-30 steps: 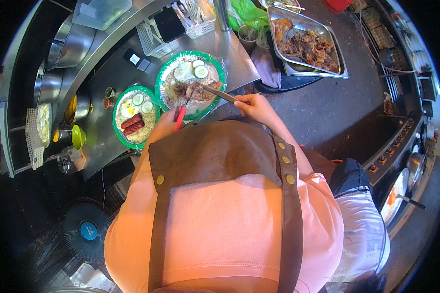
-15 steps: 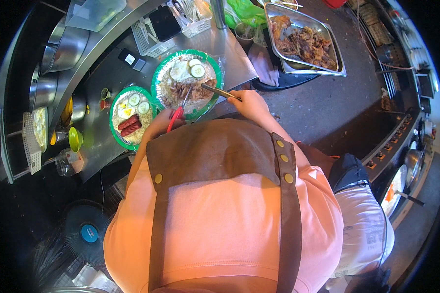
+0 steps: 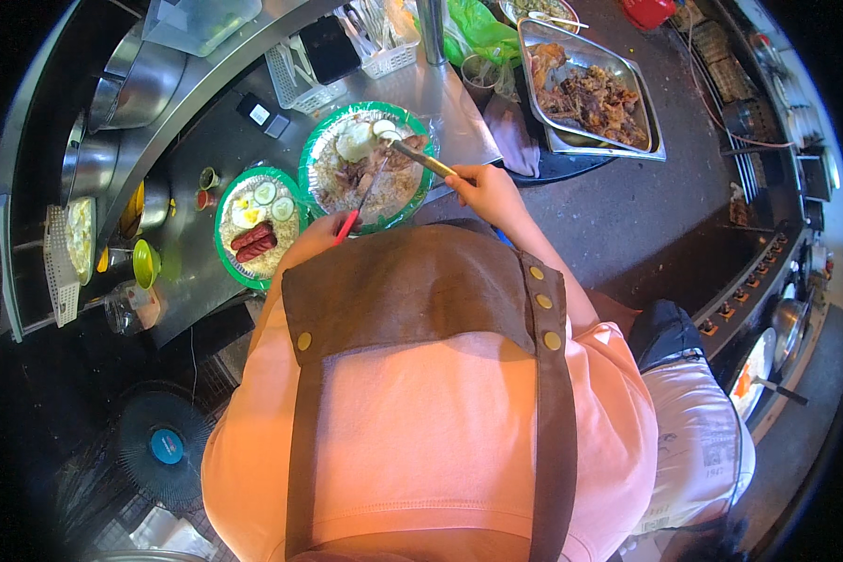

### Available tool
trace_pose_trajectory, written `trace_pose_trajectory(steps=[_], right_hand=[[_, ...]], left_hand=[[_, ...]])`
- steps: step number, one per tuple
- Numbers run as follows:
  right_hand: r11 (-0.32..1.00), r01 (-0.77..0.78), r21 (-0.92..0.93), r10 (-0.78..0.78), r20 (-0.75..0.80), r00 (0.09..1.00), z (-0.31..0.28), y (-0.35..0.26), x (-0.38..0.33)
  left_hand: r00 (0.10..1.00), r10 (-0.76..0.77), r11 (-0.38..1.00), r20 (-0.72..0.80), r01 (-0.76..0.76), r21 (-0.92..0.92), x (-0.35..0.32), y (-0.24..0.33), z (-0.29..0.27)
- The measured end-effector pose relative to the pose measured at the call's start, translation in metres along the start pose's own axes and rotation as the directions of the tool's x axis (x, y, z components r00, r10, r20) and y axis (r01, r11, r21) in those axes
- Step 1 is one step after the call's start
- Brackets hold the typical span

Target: The person assembles two plates of food by adding cooked meat, sliced cucumbers, and a boiled egg to rice. They then place plastic cutlery on the plates and carry them to a nearby table.

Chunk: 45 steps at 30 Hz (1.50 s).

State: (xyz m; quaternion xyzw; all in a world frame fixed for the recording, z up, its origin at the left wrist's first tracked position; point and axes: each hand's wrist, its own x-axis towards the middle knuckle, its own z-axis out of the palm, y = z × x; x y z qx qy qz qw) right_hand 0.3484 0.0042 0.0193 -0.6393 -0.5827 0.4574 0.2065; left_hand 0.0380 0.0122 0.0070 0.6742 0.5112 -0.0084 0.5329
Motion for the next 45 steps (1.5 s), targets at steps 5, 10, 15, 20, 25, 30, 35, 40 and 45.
trace_pose_trajectory(steps=[5, 10, 15, 20, 25, 30, 35, 40, 45], right_hand=[[0.999, -0.008, 0.041, 0.008, 0.015, 1.0, 0.007, -0.024, -0.014], [0.997, -0.03, 0.071, 0.028, 0.021, 0.999, 0.013, -0.022, -0.007], [0.999, -0.009, 0.035, 0.009, 0.006, 1.0, 0.016, -0.015, 0.002], [1.0, 0.007, 0.024, -0.008, 0.017, 1.0, 0.018, 0.002, 0.002], [0.998, -0.011, -0.069, 0.022, 0.15, 0.988, 0.019, 0.001, 0.0], [0.981, -0.001, -0.193, 0.026, 0.13, 0.991, 0.026, -0.007, 0.006], [0.982, -0.019, -0.19, 0.039, 0.101, 0.994, 0.025, -0.001, 0.011], [0.988, -0.106, -0.116, 0.115, 0.074, 0.991, 0.008, 0.013, 0.011], [0.994, -0.084, -0.074, 0.085, 0.018, 0.996, -0.001, 0.029, 0.012]], left_hand=[[0.989, -0.026, 0.967, -0.143, -0.011, -0.255, 0.012, -0.044, 0.029], [0.97, -0.022, 0.861, -0.242, -0.105, -0.498, 0.004, -0.015, 0.039], [0.972, -0.036, 0.979, -0.232, -0.012, -0.204, -0.002, -0.002, 0.027], [0.991, -0.081, 0.958, -0.108, 0.047, -0.283, -0.003, 0.0, 0.017], [1.0, -0.012, 0.963, 0.018, 0.016, -0.269, 0.023, -0.038, 0.01], [0.999, 0.045, 0.994, -0.029, -0.048, -0.098, 0.033, -0.043, 0.006], [1.0, 0.008, 0.993, 0.0, -0.007, -0.12, 0.025, -0.017, -0.005], [0.985, 0.023, 0.979, 0.172, 0.012, -0.203, 0.006, -0.01, -0.026], [0.995, -0.093, 0.924, 0.026, 0.077, 0.374, -0.02, 0.012, -0.041]])
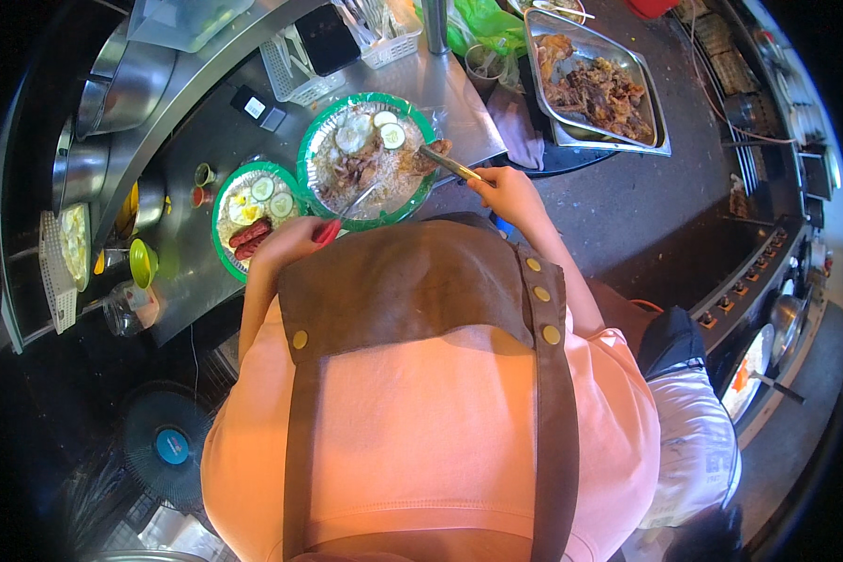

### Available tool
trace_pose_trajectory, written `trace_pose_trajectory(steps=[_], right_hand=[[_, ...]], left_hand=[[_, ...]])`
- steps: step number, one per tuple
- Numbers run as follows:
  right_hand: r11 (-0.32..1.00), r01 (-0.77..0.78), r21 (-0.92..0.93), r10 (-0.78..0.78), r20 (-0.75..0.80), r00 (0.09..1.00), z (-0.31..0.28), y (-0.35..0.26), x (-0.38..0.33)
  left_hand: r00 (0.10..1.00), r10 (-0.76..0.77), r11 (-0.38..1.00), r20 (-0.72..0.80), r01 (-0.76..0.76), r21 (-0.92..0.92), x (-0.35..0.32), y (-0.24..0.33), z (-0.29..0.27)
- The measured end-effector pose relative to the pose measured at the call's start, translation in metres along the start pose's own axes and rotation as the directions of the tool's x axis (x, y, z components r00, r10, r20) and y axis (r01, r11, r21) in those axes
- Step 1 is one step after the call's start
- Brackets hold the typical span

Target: The person assembles two plates of food by adding cooked meat, sliced cucumbers, and a boiled egg to rice. They then place plastic cutlery on the plates and carry them to a nearby table.

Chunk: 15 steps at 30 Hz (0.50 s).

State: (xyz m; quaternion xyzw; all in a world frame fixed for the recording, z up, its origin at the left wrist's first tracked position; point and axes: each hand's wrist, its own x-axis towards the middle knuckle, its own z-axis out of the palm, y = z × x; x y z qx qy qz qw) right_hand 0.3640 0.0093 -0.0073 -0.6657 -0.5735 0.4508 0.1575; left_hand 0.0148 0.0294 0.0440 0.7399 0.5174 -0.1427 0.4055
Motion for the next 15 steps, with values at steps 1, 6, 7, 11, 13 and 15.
trace_pose_trajectory(steps=[1, 6, 7, 11, 13, 15], right_hand=[[1.0, 0.012, 0.0, -0.012, -0.009, 1.0, 0.0, 0.002, 0.0], [0.999, 0.035, 0.041, -0.035, -0.008, 0.999, 0.008, 0.001, -0.001], [0.998, 0.043, 0.046, -0.042, -0.009, 0.999, 0.009, -0.001, -0.001], [0.998, 0.015, 0.067, -0.015, -0.005, 1.0, 0.014, 0.005, -0.003], [0.996, -0.009, 0.085, 0.009, -0.004, 1.0, 0.015, 0.006, -0.006], [0.997, 0.004, 0.075, -0.002, -0.018, 1.0, 0.011, 0.004, -0.011]], left_hand=[[0.993, -0.012, 0.996, -0.115, 0.022, 0.089, -0.01, 0.005, -0.002], [0.801, 0.039, 0.879, -0.597, 0.257, 0.402, -0.006, 0.021, -0.005], [0.806, 0.026, 0.871, -0.591, 0.272, 0.409, 0.001, 0.021, -0.006], [0.882, -0.043, 0.842, -0.47, 0.285, 0.458, 0.023, 0.03, -0.014], [0.932, -0.138, 0.879, -0.335, 0.271, 0.393, 0.031, 0.029, -0.02], [0.929, -0.106, 0.874, -0.354, 0.257, 0.412, 0.031, 0.028, -0.026]])
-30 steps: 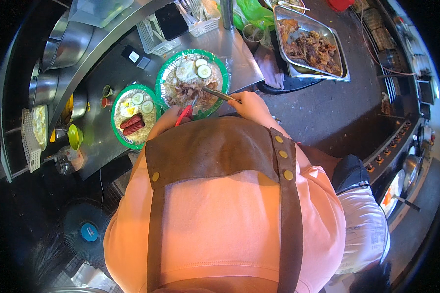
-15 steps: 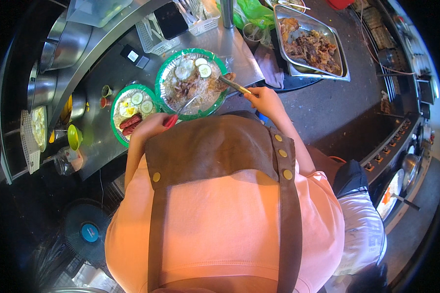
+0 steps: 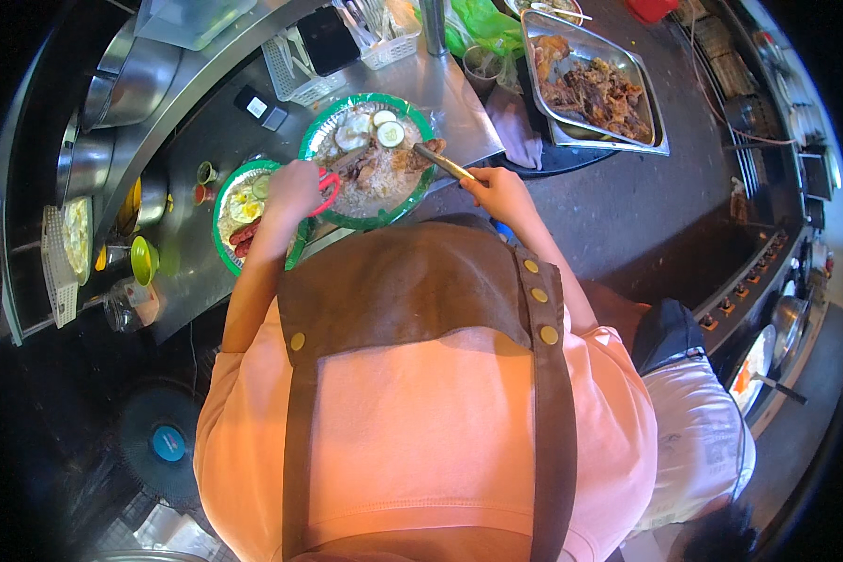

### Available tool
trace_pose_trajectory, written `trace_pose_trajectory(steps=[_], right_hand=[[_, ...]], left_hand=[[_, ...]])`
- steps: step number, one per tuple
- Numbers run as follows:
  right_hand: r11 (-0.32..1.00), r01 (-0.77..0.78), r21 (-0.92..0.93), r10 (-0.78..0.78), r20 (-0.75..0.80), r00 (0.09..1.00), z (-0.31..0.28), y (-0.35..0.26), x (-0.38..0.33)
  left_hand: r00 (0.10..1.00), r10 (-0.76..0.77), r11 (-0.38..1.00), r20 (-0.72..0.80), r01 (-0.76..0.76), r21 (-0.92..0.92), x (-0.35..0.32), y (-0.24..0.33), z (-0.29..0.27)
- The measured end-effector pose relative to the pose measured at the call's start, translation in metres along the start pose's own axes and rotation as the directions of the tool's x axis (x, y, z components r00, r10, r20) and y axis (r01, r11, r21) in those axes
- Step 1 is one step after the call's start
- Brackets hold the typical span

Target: The person assembles two plates of food by adding cooked meat, sliced cucumbers, and a boiled egg to rice. They then place plastic cutlery on the plates and carry them to a nearby table.

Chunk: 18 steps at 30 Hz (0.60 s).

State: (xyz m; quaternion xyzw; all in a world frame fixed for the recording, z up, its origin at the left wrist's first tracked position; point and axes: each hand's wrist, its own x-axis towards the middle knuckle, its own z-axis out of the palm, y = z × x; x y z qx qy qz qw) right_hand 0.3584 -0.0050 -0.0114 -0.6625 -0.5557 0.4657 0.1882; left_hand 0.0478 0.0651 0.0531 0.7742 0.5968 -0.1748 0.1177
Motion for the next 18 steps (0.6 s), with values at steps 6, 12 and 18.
trace_pose_trajectory(steps=[6, 12, 18], right_hand=[[0.998, -0.014, 0.062, 0.015, -0.019, 1.0, -0.001, 0.018, -0.001], [0.999, -0.005, 0.052, 0.007, -0.024, 1.0, 0.004, 0.009, -0.001], [0.999, -0.005, 0.037, 0.006, -0.009, 1.0, 0.013, -0.002, 0.001]], left_hand=[[0.998, 0.008, 0.991, 0.057, 0.0, -0.133, -0.017, 0.0, -0.031], [0.998, -0.04, 0.984, 0.04, 0.046, -0.175, -0.023, -0.003, -0.025], [0.997, -0.005, 1.0, -0.08, 0.007, 0.023, -0.015, -0.002, -0.004]])
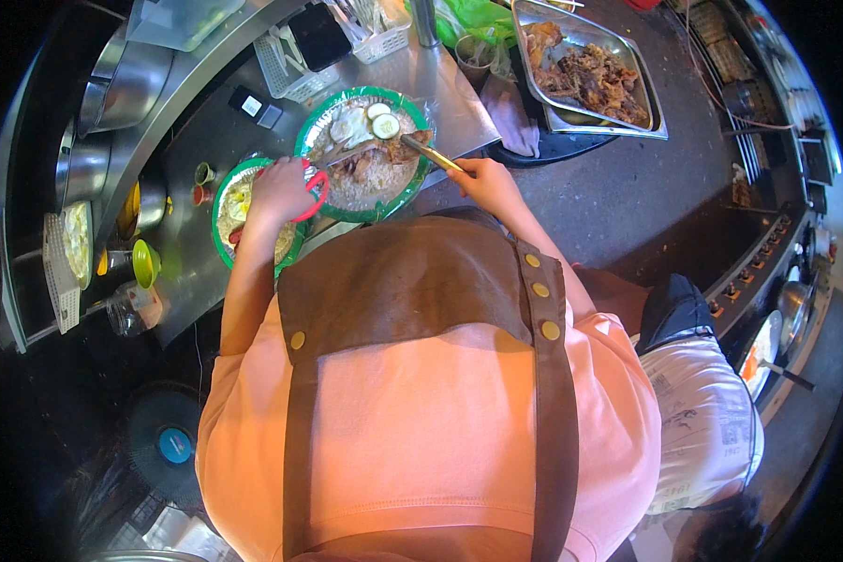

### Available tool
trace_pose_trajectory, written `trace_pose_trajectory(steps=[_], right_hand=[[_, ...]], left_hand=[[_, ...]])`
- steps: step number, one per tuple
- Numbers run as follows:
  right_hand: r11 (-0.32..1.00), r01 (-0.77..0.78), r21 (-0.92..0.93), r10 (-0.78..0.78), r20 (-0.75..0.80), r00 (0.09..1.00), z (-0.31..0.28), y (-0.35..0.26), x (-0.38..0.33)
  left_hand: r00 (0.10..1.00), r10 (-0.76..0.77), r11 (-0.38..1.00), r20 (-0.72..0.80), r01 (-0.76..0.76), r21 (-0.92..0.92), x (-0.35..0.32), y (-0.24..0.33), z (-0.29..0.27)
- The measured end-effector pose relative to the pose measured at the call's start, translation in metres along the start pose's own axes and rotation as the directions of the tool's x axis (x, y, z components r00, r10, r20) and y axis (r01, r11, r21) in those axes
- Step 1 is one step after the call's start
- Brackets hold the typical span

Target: The person assembles two plates of food by adding cooked meat, sliced cucumbers, and a boiled egg to rice. They then place plastic cutlery on the plates and carry them to a nearby table.

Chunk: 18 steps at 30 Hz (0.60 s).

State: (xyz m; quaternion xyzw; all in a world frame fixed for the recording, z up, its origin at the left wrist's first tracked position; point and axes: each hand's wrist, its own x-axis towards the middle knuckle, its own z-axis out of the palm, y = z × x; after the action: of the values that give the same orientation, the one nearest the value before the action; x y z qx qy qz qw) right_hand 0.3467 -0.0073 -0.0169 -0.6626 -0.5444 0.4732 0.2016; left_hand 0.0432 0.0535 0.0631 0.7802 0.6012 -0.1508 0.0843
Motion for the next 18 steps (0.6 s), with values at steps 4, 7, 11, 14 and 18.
trace_pose_trajectory(steps=[4, 7, 11, 14, 18], right_hand=[[1.0, -0.002, -0.001, 0.002, 0.022, 1.0, 0.004, -0.002, -0.001], [0.999, 0.02, -0.032, -0.019, 0.026, 0.999, 0.01, 0.006, 0.002], [1.0, 0.013, -0.022, -0.013, 0.009, 1.0, 0.011, 0.009, 0.001], [1.0, -0.009, -0.03, 0.01, 0.01, 1.0, 0.009, 0.007, -0.005], [1.0, -0.015, -0.014, 0.015, 0.009, 1.0, 0.01, 0.018, -0.005]], left_hand=[[0.98, 0.14, 0.962, -0.142, -0.101, 0.252, -0.003, 0.015, 0.002], [0.924, 0.25, 0.901, -0.29, -0.112, 0.419, -0.005, 0.02, 0.006], [0.937, 0.251, 0.873, -0.244, -0.11, 0.475, 0.004, 0.036, 0.011], [0.946, 0.235, 0.857, -0.224, -0.094, 0.506, 0.011, 0.042, 0.022], [0.915, 0.316, 0.806, -0.252, -0.119, 0.58, 0.007, 0.037, 0.008]])
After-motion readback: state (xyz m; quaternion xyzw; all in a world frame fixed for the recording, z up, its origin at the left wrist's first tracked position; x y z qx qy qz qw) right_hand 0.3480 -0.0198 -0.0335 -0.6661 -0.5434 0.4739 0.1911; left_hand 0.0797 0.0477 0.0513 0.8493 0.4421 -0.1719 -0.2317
